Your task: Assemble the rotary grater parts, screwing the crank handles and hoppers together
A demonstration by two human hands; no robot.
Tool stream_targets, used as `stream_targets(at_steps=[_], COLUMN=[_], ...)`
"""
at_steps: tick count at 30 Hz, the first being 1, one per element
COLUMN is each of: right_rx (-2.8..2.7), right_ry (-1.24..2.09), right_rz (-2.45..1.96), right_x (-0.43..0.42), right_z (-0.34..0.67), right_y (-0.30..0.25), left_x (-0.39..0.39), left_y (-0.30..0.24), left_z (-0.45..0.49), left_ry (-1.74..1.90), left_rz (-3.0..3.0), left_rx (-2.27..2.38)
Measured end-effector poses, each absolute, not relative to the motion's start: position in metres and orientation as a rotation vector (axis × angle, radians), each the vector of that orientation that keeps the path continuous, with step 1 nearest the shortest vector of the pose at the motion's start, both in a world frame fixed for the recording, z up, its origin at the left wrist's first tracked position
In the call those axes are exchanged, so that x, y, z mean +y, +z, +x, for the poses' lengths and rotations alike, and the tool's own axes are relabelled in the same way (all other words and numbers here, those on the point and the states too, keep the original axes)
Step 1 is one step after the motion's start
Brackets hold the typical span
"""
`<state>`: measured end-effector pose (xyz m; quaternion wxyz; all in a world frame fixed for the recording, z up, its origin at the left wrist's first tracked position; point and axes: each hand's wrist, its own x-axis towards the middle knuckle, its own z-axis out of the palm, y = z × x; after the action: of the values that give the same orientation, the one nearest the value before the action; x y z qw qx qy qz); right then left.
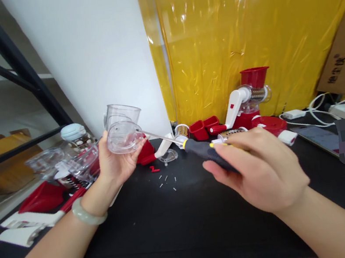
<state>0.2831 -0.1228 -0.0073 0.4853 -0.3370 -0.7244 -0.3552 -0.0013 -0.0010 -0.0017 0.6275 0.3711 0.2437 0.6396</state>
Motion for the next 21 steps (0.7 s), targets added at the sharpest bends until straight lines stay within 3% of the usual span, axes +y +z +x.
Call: stream_targets(at_steps=[5,17,21], right_rx=[-1.807,-1.783,-1.805], right_ry=[-0.919,-1.05,-1.018], right_rz=[-0.575,-0.797,-0.691], right_x=[-0.12,-0.1198,-0.1174], right_z=[0.2801,0.2854,0.285], right_y=[-0.0048,-0.0076,-0.0046], left_x=[0.0005,-0.0018,-0.0015], left_y=[-0.0014,0.0028,0.0024], left_z=[-0.0022,-0.0029,-0.0019], left_ry=[1.468,1.471,1.459], left_rz=[0.832,0.798,0.79], left_rx=[0.573,0.563,0.584])
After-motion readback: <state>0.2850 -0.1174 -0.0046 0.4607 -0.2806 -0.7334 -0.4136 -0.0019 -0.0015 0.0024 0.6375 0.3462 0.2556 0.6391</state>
